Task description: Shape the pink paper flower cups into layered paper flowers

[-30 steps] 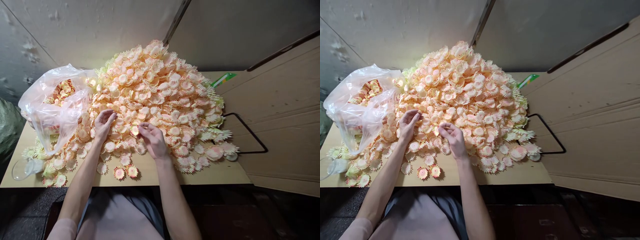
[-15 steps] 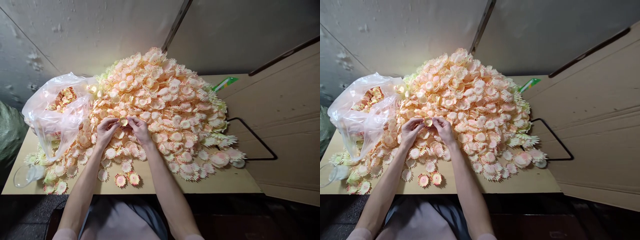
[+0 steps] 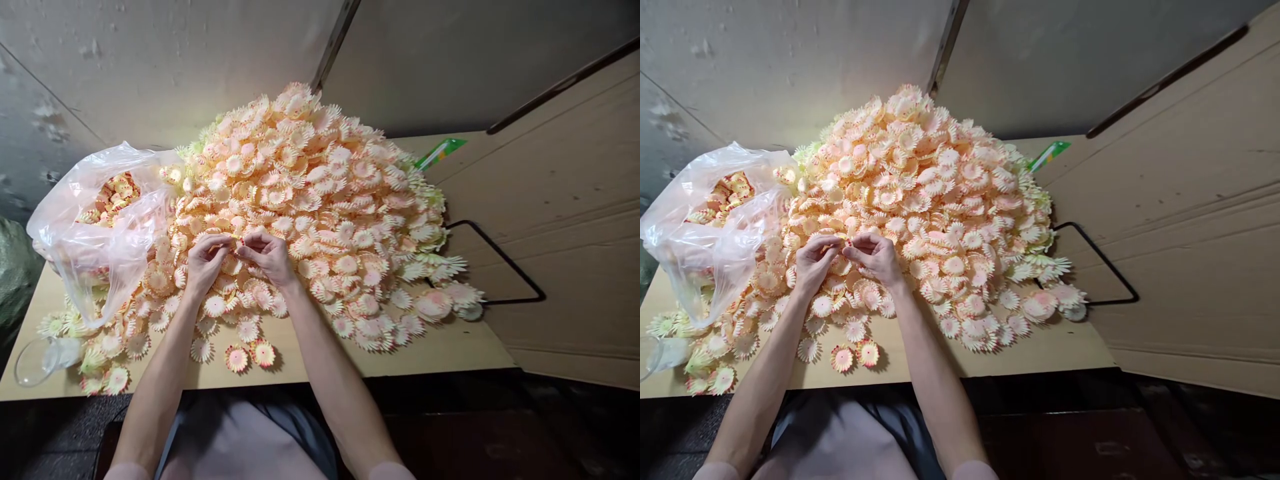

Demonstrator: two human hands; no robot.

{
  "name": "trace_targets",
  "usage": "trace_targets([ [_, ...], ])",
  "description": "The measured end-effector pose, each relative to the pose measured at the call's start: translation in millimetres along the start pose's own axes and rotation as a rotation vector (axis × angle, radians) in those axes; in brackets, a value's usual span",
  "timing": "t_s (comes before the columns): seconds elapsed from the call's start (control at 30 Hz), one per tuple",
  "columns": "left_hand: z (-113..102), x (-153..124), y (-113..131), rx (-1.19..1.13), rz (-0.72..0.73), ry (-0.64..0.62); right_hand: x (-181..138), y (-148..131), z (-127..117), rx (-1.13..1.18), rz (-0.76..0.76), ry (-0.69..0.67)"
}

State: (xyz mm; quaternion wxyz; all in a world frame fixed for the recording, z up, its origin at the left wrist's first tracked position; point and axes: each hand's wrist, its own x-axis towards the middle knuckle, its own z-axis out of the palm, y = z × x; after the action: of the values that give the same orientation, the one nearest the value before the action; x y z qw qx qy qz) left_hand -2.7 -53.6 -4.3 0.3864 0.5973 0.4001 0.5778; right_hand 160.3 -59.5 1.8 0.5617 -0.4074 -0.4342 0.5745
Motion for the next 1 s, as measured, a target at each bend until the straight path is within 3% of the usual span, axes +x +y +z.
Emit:
trace_targets([
  [0.27, 1, 0, -2, -0.077, -0.115, 0.05, 0, 3, -5, -0.103, -0.06, -0.016],
  [0.47, 1, 1, 8, -0.142, -0.176, 0.019, 1, 1, -1, -0.003, -0.04, -0.008],
  [0.67, 1, 1, 2, -0.161, -0.124, 0.042, 2, -1, 1, -0.066, -0.138, -0.084],
  [0.87, -1, -1, -2, -0.154, -0.068, 0.037, -3, -6, -1, -0.088, -0.109, -0.217],
  [1.0, -3, -3, -3, -0.118, -0.037, 0.084, -4, -9, -1, -0.07, -0.126, -0.187],
])
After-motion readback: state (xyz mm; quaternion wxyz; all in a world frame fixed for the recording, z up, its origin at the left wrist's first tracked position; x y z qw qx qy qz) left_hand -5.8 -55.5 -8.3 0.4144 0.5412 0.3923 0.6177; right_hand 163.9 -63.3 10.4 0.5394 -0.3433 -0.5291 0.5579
